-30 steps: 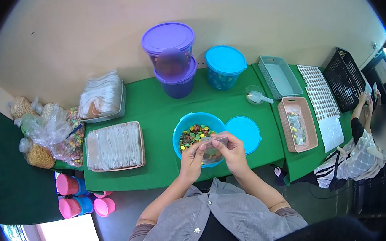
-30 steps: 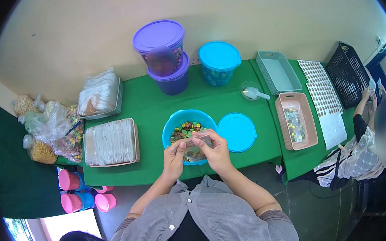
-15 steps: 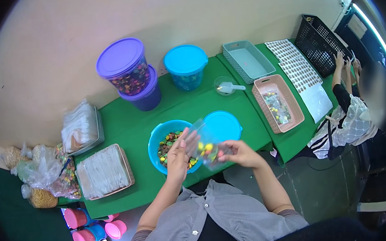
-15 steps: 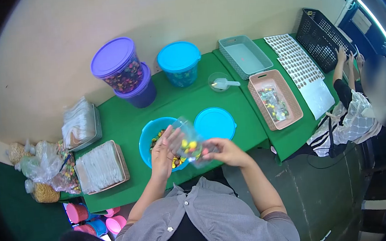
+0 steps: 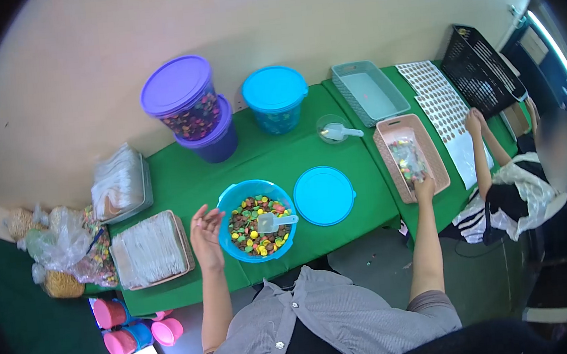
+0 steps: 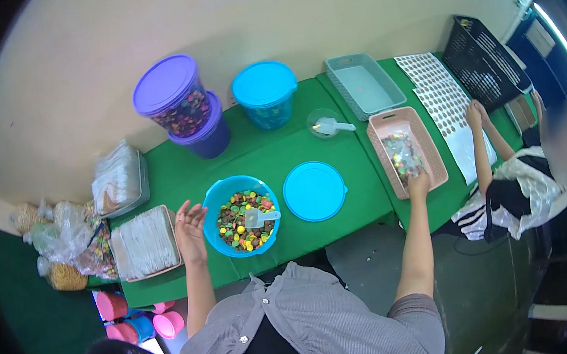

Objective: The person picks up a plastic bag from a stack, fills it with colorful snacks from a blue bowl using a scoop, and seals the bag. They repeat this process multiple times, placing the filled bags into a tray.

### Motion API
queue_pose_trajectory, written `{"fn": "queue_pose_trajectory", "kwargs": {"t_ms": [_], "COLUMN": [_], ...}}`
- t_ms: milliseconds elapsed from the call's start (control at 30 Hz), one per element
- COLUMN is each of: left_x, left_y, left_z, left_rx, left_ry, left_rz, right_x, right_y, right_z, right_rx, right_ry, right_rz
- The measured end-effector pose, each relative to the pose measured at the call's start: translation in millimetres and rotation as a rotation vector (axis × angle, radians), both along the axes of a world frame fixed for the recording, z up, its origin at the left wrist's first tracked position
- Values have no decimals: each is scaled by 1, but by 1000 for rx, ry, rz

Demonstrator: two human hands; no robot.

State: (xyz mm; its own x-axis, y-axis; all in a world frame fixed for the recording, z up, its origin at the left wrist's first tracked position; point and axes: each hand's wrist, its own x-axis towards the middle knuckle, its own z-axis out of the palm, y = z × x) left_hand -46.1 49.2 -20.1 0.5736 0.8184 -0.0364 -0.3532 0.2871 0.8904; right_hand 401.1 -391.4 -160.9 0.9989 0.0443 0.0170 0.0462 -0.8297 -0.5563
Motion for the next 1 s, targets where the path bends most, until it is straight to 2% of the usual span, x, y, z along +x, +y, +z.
{"fn": "queue_pose_trajectory", "kwargs": {"t_ms": [67,100,167,200,233,267,333,400,500,567,600,667,700,733,767,800,867,1000], "left_x": [-27,-42,-70,-83,-96,-111,-132,-136,-142,-151,-155,-161,-163,-165,-167,-169,-172,-177], "left_y": [22,36,59,62,64,66,68,63,64,67,70,72,72,72,72,71,67,63], "left_z": [-18,-31,-60,-66,-70,-77,-92,-91,-90,-99,-105,-114,-120,-124,-125,-120,-104,-102], "left_rx": [96,93,406,396,633,857,839,1053,977,994,1024,1010,1070,1132,1073,1072,999,969], "left_ry": [99,106,553,564,904,1255,1310,1397,1348,1325,1293,1285,1312,1339,1346,1347,1277,1299], "left_rz": [184,217,417,463,498,511,541,531,522,537,533,516,536,554,522,526,444,338], "right_x": [-43,-52,-70,-91,-120,-150,-219,-289,-376,-423,-444,-479,-493,-505,-514,-515,-510,-513], "right_y": [51,75,126,162,200,234,295,338,388,416,432,463,481,500,513,522,539,550], "right_z": [41,46,55,73,96,111,143,165,169,152,137,94,64,31,14,12,14,17], "right_rx": [-239,-234,-38,59,163,235,395,529,618,641,642,614,612,563,514,514,432,351], "right_ry": [-439,-438,-472,-545,-612,-573,-452,-327,-212,65,68,533,535,412,291,291,558,354], "right_rz": [-159,-124,32,180,330,440,685,954,1308,1414,1433,1279,1290,1127,961,966,984,886]}}
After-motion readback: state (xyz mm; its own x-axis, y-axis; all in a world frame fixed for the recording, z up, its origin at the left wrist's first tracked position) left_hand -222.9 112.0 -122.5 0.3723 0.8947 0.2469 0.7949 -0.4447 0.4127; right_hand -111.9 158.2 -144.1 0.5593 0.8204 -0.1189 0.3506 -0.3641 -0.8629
